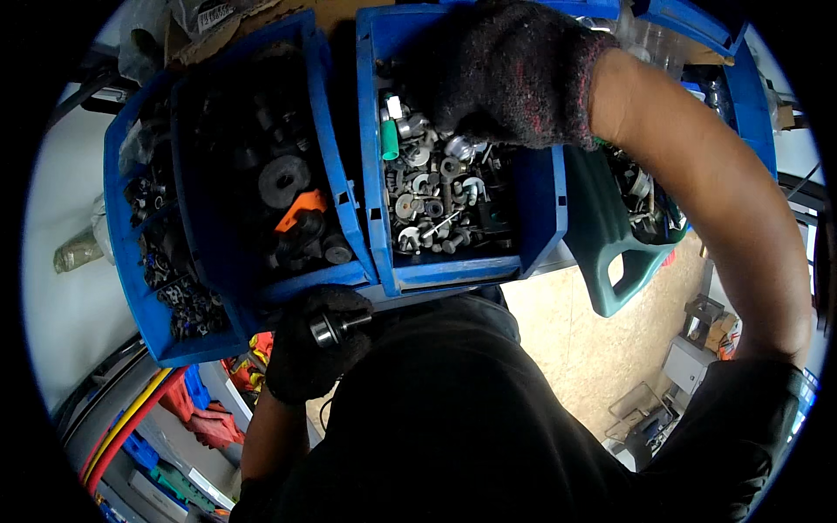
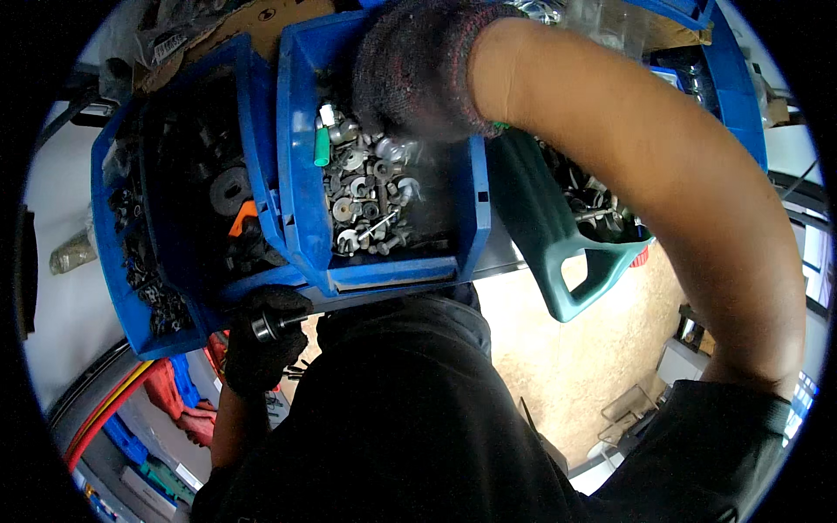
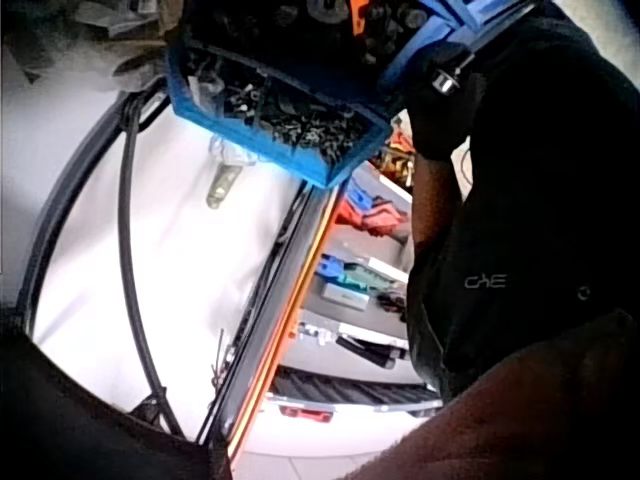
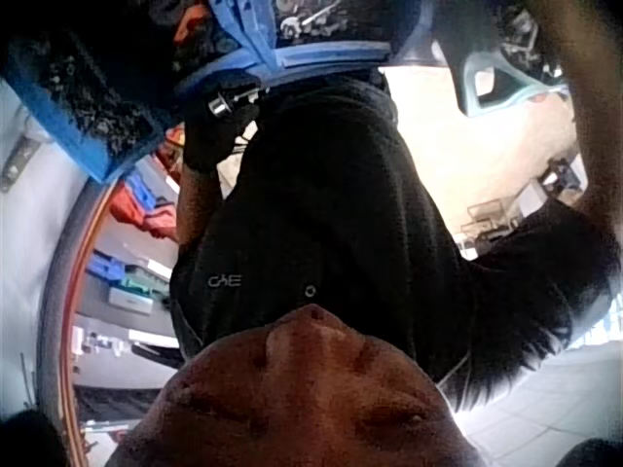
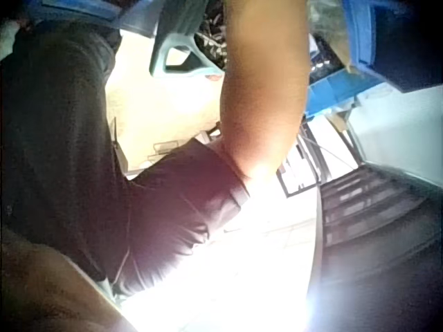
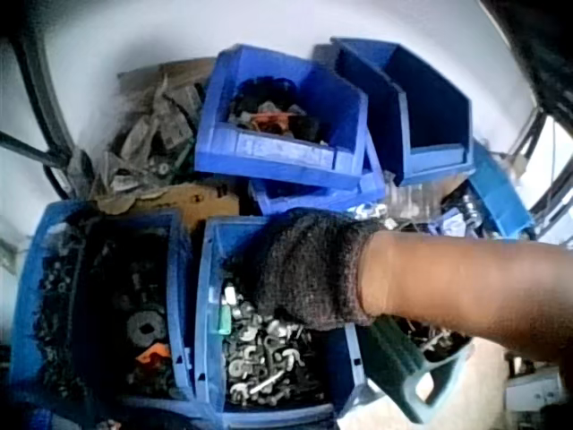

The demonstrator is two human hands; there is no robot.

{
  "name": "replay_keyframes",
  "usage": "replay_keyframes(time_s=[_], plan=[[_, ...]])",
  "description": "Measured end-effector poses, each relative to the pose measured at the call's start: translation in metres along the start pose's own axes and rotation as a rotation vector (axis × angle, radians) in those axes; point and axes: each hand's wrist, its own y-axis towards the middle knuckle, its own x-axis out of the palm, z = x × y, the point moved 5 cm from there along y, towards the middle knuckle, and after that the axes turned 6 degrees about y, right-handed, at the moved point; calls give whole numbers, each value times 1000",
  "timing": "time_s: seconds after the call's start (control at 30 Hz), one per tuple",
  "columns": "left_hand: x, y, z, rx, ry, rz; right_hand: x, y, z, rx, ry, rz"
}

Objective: The person searches through blue bins of hardware to find a specific bolt, then assembles it with a nut and a rubber bushing. The person walks to a car lift and hands the assembled part to a coworker.

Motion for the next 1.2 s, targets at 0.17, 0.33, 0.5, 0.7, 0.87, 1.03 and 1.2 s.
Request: replay_keyframes(time_s=[0.17, 0.33, 0.5, 0.7, 0.87, 1.03, 1.2], plan=[[1, 18, 13, 146, 214, -118, 7, -40, -47, 469, 17, -298], [-2, 0, -5, 100, -69, -67, 55, -1, -74, 491, 122, -665], [-2, 1, -24, -73, -703, -156, 53, -6, -40, 434, -111, -664], [-6, -8, -19, -70, -176, 0, 38, 1, -2, 287, -72, -416], [-1, 5, 5, 31, 55, -1, 35, -19, -17, 365, -76, -267], [-3, 5, -11, -90, -467, -76, 35, -14, -47, 333, -236, -163], [-5, -6, -7, 55, -4, -32, 15, -4, -45, 384, -231, -159]])
